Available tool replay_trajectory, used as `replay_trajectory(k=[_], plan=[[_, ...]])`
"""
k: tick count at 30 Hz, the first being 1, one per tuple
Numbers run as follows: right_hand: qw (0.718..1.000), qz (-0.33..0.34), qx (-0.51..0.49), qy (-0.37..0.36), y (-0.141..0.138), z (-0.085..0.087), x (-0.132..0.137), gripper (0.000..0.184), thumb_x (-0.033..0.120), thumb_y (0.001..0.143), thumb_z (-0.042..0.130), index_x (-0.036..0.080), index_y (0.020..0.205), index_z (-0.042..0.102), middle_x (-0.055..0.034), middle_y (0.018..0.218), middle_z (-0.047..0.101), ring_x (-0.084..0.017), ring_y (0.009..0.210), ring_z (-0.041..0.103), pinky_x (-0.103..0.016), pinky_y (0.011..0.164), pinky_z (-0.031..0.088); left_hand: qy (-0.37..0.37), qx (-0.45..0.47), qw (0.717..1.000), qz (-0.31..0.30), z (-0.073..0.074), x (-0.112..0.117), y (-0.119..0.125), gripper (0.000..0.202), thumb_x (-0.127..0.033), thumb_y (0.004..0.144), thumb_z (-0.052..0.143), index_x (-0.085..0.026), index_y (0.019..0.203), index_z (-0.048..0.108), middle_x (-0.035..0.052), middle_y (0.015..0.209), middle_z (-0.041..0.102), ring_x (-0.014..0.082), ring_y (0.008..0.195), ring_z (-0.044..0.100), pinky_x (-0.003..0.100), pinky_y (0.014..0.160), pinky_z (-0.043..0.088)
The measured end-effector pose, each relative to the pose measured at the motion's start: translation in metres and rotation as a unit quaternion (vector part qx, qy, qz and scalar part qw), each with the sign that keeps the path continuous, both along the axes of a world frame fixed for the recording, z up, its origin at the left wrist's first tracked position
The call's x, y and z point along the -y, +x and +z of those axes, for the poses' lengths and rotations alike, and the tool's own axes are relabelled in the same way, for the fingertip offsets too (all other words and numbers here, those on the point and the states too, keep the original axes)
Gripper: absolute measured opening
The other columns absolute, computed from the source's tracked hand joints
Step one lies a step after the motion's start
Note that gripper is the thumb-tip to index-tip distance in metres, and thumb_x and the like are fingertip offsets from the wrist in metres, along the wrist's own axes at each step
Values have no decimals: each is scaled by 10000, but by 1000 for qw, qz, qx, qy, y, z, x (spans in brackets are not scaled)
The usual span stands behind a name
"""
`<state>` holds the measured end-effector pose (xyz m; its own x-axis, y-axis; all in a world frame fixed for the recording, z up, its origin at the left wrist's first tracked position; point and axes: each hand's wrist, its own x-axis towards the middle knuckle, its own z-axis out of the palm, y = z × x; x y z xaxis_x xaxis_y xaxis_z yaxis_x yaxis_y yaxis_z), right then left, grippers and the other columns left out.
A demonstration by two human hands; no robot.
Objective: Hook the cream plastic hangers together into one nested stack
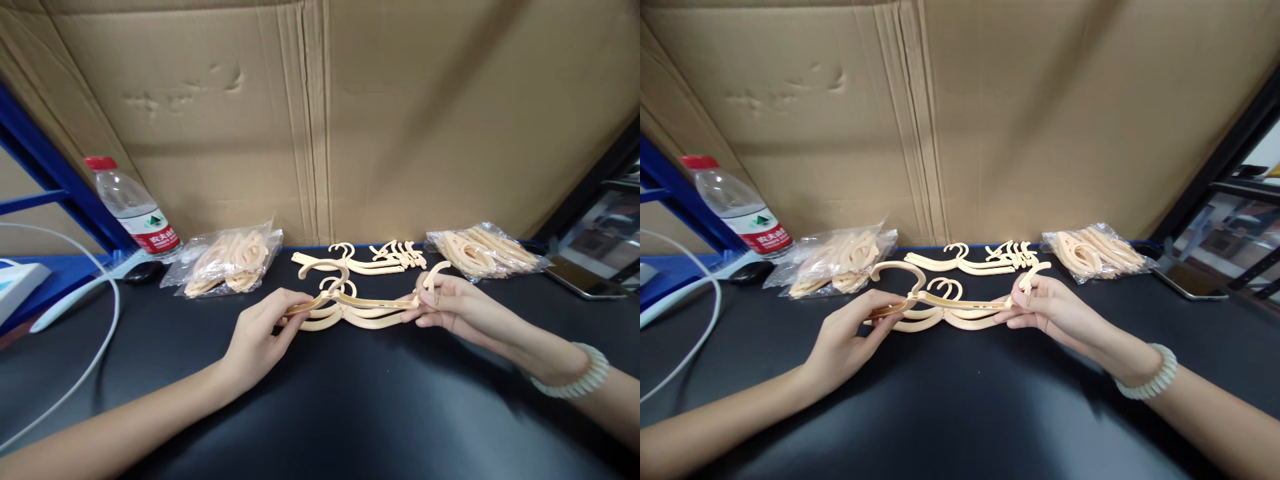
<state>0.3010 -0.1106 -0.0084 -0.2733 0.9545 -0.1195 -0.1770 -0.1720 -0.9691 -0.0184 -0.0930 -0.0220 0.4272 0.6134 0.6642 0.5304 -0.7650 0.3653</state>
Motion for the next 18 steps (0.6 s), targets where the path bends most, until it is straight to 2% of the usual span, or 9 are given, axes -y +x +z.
replay_trajectory(k=[5,9,13,15,18], plan=[[999,-11,16,28,-5,3,2,322,372,729,809,181,758,551,-76,904,715,-217,796,719,-284,690,598,7,-1,1000,-9,1,0,1,141,-137,912,547,-202,1025,601,18,881,667,110,724,622,176,591,505],[997,-30,22,64,-10,1,3,364,406,708,820,185,751,534,-45,756,698,-219,697,721,-309,659,606,-1,-10,1000,-5,1,0,0,171,-139,914,550,-200,1067,597,19,897,669,106,713,617,169,585,497],[995,-68,30,73,-13,-3,4,369,403,698,829,181,748,538,-23,679,665,-202,657,712,-280,615,598,-5,-17,1000,7,2,1,0,176,-157,907,561,-198,1075,592,17,882,667,109,693,617,165,562,492],[994,-77,24,79,-14,-3,5,351,388,704,827,186,748,544,-19,697,657,-188,665,701,-261,589,583,-15,-13,1000,15,2,0,0,162,-172,908,560,-201,1063,597,14,880,668,115,708,627,162,566,497],[989,-91,14,120,-16,-2,6,257,343,733,808,198,816,612,-35,830,652,-146,690,644,-218,543,535,-51,10,998,42,2,-2,0,149,-221,913,557,-204,1053,603,17,905,672,127,738,642,171,592,514]])
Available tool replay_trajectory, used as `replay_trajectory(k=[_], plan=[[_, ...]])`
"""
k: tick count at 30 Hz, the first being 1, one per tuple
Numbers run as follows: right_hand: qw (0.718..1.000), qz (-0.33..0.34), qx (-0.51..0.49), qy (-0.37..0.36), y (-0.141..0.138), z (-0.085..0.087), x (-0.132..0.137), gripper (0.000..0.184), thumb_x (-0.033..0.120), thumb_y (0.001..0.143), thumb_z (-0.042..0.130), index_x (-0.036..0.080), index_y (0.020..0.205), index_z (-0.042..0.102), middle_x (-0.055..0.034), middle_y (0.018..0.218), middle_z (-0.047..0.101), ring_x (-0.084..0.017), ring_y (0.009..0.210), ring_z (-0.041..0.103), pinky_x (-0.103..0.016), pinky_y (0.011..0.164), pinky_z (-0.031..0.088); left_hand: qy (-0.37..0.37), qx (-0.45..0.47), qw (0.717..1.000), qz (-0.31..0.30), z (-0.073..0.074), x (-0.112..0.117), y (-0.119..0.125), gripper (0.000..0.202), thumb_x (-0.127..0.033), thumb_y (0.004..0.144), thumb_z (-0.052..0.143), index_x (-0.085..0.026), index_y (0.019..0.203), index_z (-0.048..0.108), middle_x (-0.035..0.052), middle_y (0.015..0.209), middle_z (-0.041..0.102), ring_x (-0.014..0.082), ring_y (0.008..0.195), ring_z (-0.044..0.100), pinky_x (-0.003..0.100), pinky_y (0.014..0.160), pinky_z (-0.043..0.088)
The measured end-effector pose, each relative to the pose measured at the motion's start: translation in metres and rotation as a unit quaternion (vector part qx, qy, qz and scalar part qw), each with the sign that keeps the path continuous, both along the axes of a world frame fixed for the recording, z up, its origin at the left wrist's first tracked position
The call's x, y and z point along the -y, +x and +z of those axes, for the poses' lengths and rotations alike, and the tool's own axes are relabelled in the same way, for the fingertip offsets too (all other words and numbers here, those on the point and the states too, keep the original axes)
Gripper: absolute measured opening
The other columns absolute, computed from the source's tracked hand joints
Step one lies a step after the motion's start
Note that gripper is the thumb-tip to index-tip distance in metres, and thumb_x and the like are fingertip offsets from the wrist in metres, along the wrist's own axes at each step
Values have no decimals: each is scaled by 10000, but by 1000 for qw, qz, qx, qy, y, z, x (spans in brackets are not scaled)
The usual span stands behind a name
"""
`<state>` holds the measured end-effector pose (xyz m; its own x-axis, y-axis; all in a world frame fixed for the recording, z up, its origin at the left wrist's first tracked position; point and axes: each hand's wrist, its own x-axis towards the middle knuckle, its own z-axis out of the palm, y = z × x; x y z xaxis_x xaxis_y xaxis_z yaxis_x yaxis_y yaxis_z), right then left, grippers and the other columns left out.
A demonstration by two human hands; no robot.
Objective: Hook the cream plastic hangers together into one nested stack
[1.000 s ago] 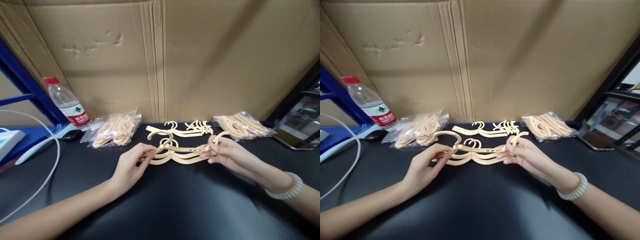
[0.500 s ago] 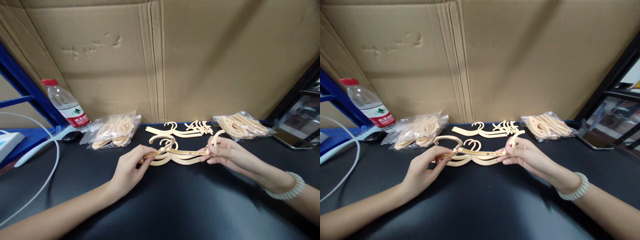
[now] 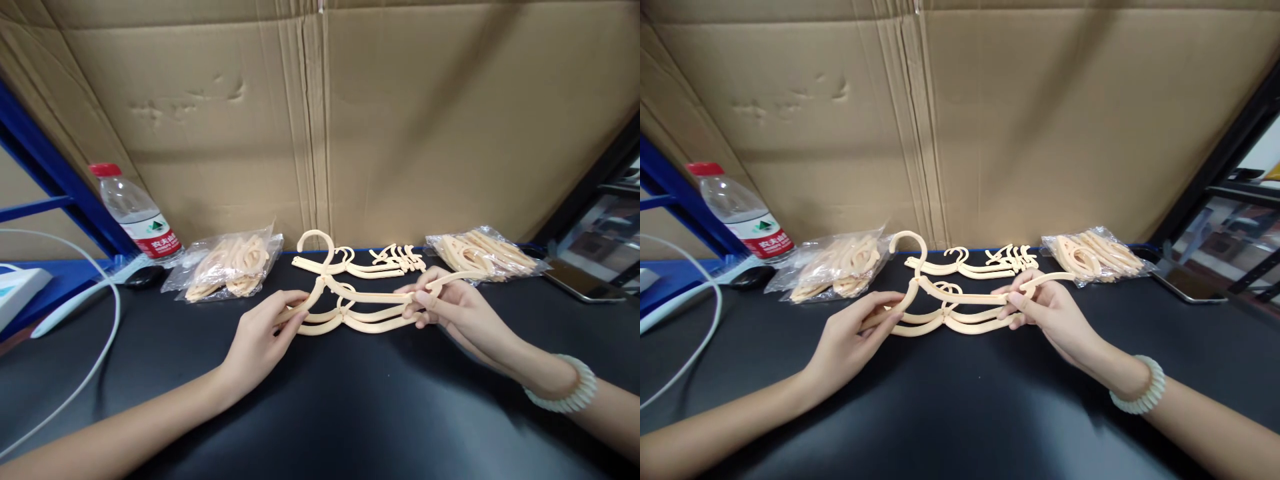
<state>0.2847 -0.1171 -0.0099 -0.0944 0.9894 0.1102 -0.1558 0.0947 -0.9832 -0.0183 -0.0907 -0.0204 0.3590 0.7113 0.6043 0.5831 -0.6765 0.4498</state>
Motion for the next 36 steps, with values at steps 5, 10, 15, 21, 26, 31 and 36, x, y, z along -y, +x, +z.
replay_trajectory(k=[5,10,15,21,26,31,36], plan=[[998,-15,-38,38,9,4,-5,183,356,780,749,238,919,726,-36,866,612,-130,665,531,-226,495,472,-45,44,998,31,-3,-3,-2,150,-283,918,557,-208,1044,588,6,892,653,129,736,639,198,643,524],[992,-63,77,74,41,19,-17,227,389,686,807,214,816,750,-36,748,634,-137,594,546,-257,511,476,22,-24,999,27,4,-2,-5,41,-225,907,567,-193,933,561,-13,812,581,99,615,533,192,550,448],[934,68,347,62,74,37,-25,252,433,729,770,187,748,719,-39,695,667,-162,634,598,-268,586,473,46,-124,989,-63,12,3,-7,23,-181,911,533,-177,893,547,17,818,572,145,730,546,253,646,437],[835,191,508,88,78,36,-26,257,457,792,708,203,752,709,-22,715,676,-167,676,593,-281,645,456,48,-256,960,-102,17,13,-2,96,-172,878,505,-176,785,527,13,747,578,170,688,500,338,703,388],[811,177,551,87,78,28,-27,245,454,802,682,212,789,723,-32,779,678,-171,710,596,-285,655,458,41,-273,956,-95,14,13,-1,128,-190,890,468,-175,777,527,24,746,578,181,699,510,350,708,388],[793,144,581,118,82,26,-31,227,402,830,622,202,755,699,-41,745,664,-170,658,593,-287,592,452,40,-272,959,-75,11,13,-1,96,-193,892,465,-170,839,541,50,815,593,203,748,531,352,704,420],[814,34,546,195,53,20,-19,342,428,943,434,191,1011,672,-95,1017,688,-228,895,646,-355,755,534,35,-278,959,-40,12,22,6,202,-179,896,455,-152,1074,549,112,1090,598,259,980,551,409,833,451]])
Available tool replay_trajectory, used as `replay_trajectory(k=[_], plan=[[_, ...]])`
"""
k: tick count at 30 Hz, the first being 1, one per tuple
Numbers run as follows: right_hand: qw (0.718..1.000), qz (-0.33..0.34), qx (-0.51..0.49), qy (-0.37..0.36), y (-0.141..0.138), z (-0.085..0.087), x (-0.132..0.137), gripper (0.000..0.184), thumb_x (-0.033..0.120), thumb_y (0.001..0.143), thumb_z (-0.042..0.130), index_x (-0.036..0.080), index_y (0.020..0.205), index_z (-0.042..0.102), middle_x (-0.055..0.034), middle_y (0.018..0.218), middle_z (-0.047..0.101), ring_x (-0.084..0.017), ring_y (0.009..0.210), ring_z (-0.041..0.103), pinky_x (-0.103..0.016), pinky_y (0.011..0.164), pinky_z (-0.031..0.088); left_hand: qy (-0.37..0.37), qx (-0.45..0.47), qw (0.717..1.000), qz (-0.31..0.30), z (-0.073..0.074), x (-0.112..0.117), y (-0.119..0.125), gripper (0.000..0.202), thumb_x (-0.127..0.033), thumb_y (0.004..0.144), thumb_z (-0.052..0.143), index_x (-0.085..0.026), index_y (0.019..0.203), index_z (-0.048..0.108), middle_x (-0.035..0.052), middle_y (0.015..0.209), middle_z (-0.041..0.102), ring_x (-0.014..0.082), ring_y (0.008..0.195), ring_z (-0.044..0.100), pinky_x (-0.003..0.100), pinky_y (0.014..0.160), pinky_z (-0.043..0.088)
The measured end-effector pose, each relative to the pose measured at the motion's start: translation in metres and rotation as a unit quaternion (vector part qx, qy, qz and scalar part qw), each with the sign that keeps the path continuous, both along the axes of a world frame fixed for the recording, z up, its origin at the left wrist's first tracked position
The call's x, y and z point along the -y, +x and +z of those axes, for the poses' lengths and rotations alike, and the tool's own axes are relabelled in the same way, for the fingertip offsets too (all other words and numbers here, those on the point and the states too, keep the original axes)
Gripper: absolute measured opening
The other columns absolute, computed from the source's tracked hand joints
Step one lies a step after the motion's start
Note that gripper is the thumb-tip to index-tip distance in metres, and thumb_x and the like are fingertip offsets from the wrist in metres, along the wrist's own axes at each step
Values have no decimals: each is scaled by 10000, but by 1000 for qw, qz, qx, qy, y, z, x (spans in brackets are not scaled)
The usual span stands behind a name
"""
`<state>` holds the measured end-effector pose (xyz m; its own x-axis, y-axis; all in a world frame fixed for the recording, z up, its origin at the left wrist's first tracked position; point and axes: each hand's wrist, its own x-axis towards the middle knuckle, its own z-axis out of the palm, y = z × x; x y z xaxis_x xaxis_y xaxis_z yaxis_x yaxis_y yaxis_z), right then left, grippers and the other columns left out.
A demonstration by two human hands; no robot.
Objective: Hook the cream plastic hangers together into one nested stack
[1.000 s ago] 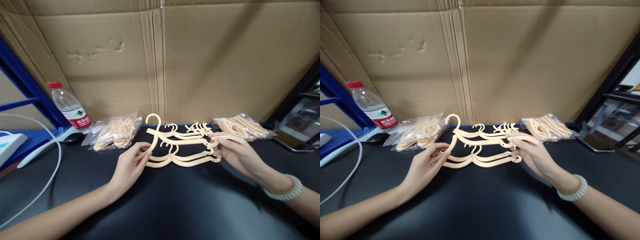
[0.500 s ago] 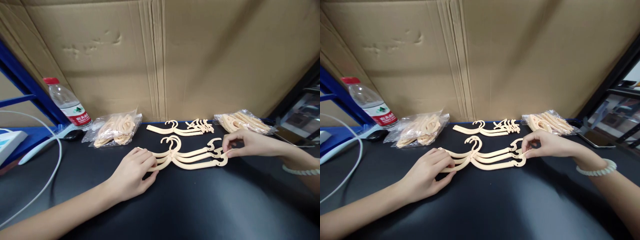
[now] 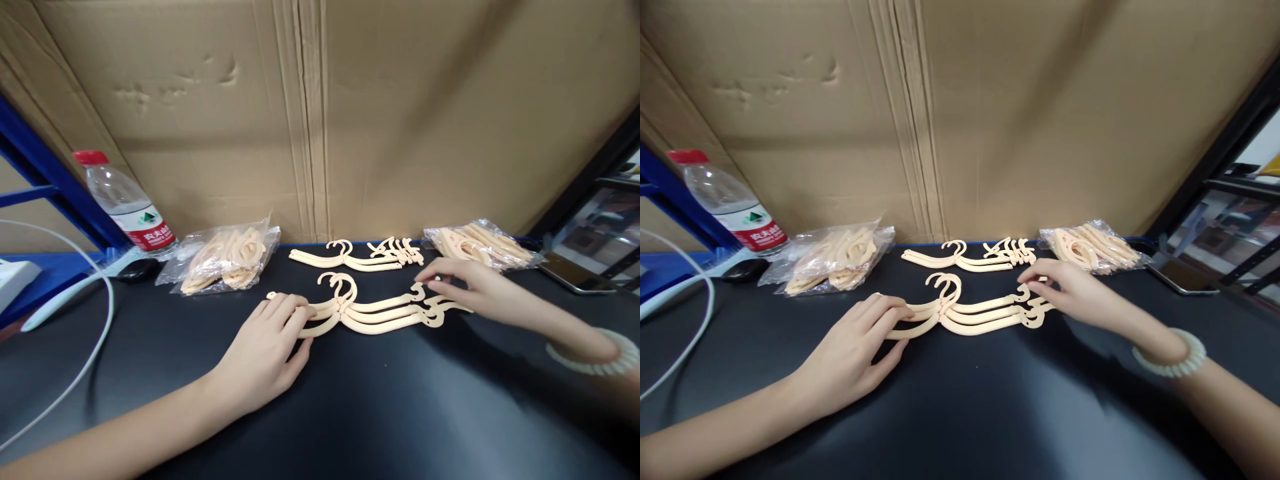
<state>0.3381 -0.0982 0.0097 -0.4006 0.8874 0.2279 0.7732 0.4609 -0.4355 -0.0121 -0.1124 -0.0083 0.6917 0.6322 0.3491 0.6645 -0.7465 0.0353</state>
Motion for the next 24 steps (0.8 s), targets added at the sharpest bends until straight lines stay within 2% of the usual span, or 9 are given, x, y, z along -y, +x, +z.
replay_trajectory(k=[2,4,7,10,13,16,19,24], plan=[[999,-14,10,49,-19,-10,11,423,433,977,367,161,1197,605,-129,1230,620,-261,1123,584,-418,943,496,-7,-12,1000,8,-2,7,2,321,-212,909,458,-154,1221,506,131,1261,551,283,1140,514,435,932,432],[995,11,80,61,-35,-22,21,535,455,989,330,112,1377,464,-155,1420,470,-293,1323,418,-485,1081,383,-11,-38,999,15,-7,14,2,486,-293,930,460,-161,1391,381,135,1437,443,307,1305,408,477,1043,361],[983,47,173,50,-47,-36,29,640,482,992,308,61,1474,305,-164,1527,280,-306,1417,229,-526,1139,275,-17,-74,997,17,-16,21,0,662,-416,958,416,-158,1511,159,127,1557,275,318,1420,251,520,1122,255],[977,53,201,43,-47,-41,27,646,467,1000,278,40,1485,267,-171,1536,234,-299,1426,187,-527,1149,244,-47,-86,995,9,-18,18,-2,695,-450,973,377,-168,1528,68,115,1575,220,313,1438,209,539,1134,228],[976,54,207,35,-43,-40,22,645,469,1003,257,45,1490,254,-166,1540,221,-295,1427,182,-531,1151,234,-82,-83,993,2,-13,7,-2,614,-414,985,370,-202,1518,150,99,1561,277,313,1428,241,560,1126,241],[974,58,218,30,-40,-39,20,658,479,1006,227,38,1494,230,-165,1545,194,-294,1430,169,-546,1147,225,-92,-51,994,-17,-8,-7,-3,457,-257,998,346,-236,1454,327,88,1466,438,269,1361,370,524,1118,283],[974,59,220,26,-40,-39,19,662,486,1005,218,43,1497,224,-163,1545,188,-290,1432,163,-548,1144,229,-86,-9,996,-34,-9,-17,-6,421,-144,982,335,-256,1372,450,89,1350,538,239,1250,495,521,1099,319],[980,58,188,30,-39,-41,14,624,474,1002,269,110,1507,234,-147,1538,232,-295,1424,198,-564,1135,244,-74,26,996,-42,-16,-22,-9,447,-88,956,349,-241,1358,471,100,1343,549,226,1246,512,533,1104,326]])
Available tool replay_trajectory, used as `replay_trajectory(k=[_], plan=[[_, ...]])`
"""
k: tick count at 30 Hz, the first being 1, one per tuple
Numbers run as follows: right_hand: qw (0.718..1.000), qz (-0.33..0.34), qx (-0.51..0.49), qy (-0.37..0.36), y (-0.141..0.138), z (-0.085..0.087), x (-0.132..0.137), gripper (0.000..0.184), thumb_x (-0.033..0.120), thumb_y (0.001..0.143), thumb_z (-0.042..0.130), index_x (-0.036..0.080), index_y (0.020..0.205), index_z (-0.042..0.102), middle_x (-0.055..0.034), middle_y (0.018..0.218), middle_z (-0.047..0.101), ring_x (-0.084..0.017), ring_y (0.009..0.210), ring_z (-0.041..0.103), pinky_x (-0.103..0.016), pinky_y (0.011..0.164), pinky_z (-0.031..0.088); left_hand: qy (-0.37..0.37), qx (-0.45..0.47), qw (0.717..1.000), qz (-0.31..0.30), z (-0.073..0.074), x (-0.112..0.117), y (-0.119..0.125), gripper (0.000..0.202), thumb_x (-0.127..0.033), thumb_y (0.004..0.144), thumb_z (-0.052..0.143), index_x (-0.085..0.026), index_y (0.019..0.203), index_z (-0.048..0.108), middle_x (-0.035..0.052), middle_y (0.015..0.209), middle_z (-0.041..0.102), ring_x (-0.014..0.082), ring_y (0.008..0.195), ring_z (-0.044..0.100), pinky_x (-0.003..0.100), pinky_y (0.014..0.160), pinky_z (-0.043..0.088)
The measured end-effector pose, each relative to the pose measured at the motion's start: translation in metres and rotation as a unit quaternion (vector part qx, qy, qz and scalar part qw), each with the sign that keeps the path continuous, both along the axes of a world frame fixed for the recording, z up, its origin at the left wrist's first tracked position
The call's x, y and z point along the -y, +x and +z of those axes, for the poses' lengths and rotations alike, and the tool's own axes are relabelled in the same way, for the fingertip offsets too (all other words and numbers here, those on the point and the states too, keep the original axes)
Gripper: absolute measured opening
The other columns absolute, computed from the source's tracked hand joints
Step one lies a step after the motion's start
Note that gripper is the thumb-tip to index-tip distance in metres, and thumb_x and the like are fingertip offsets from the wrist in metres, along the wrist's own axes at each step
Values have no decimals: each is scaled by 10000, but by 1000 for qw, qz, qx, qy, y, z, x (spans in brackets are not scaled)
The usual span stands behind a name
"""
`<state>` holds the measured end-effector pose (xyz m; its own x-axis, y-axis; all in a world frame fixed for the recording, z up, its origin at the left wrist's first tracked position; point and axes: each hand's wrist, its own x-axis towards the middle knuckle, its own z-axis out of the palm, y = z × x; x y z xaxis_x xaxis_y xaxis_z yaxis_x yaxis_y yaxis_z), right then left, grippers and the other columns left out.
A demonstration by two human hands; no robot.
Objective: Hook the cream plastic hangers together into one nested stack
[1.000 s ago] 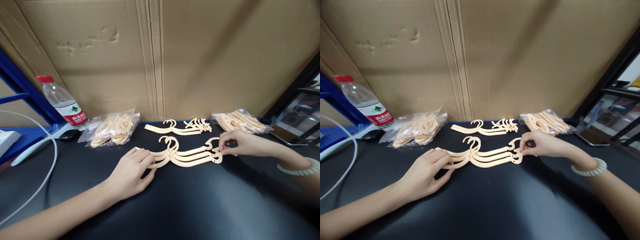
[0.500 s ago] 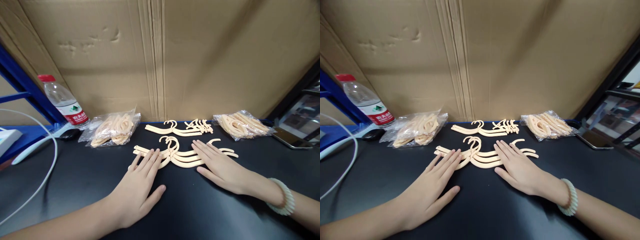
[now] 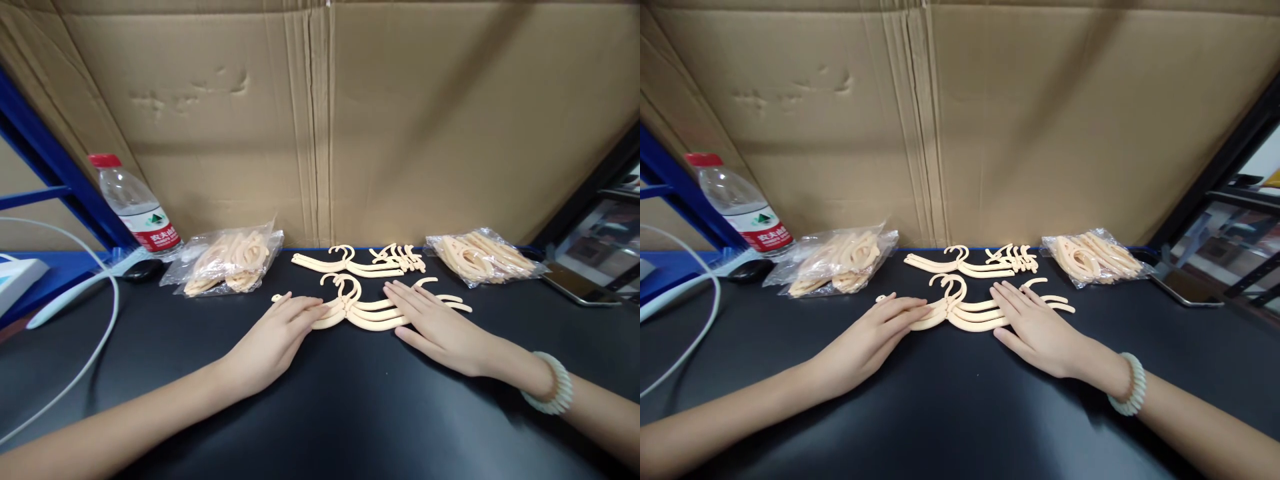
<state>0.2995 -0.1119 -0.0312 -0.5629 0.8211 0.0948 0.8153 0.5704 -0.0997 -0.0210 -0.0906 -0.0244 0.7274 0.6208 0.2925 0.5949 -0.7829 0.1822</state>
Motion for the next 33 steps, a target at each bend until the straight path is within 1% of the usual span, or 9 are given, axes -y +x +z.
replay_trajectory(k=[5,11,15,18,21,25,30,33], plan=[[1000,-1,-21,11,2,-2,-3,610,465,998,309,132,1505,247,-144,1533,270,-302,1415,237,-570,1130,256,17,-2,1000,5,-2,0,-1,467,-53,941,323,-217,1350,477,94,1367,554,216,1282,495,551,1115,309],[995,-17,-77,56,1,-3,-3,580,460,980,368,120,1450,362,-172,1463,403,-313,1358,358,-546,1103,330,39,5,999,0,-2,2,0,415,-110,954,371,-195,1350,463,102,1372,551,218,1299,474,544,1131,286],[988,-16,-131,79,0,-2,-4,512,426,987,368,141,1410,417,-160,1414,456,-296,1305,422,-515,1068,387,57,7,998,-12,0,5,0,423,-104,950,375,-204,1356,447,100,1349,566,216,1277,492,541,1127,287],[976,-26,-193,101,2,1,-6,407,381,989,381,176,1314,515,-137,1317,544,-285,1232,487,-496,1035,415,61,12,998,-19,2,6,0,420,-98,941,385,-211,1341,448,96,1323,586,213,1248,514,531,1121,292],[959,-54,-252,120,9,3,-11,314,360,983,405,194,1166,599,-116,1163,628,-276,1116,553,-471,962,455,66,22,997,-26,4,8,0,414,-92,924,400,-211,1316,461,96,1299,602,213,1226,531,516,1115,298],[943,-107,-290,127,20,3,-20,288,381,965,423,204,1024,642,-99,1038,664,-272,990,601,-448,873,482,75,35,996,-21,7,9,1,390,-87,904,408,-211,1260,509,91,1258,627,215,1181,566,503,1091,330],[921,-170,-334,110,25,6,-27,308,429,922,446,205,908,658,-76,939,700,-260,882,638,-387,766,500,68,50,996,-23,9,10,2,372,-92,901,410,-214,1230,532,86,1208,651,210,1136,589,490,1071,344],[916,-195,-334,102,28,9,-28,321,438,899,453,197,903,666,-76,916,711,-252,820,644,-360,682,498,56,64,996,-18,8,11,2,350,-95,908,412,-217,1213,534,76,1193,657,202,1122,593,481,1070,337]])
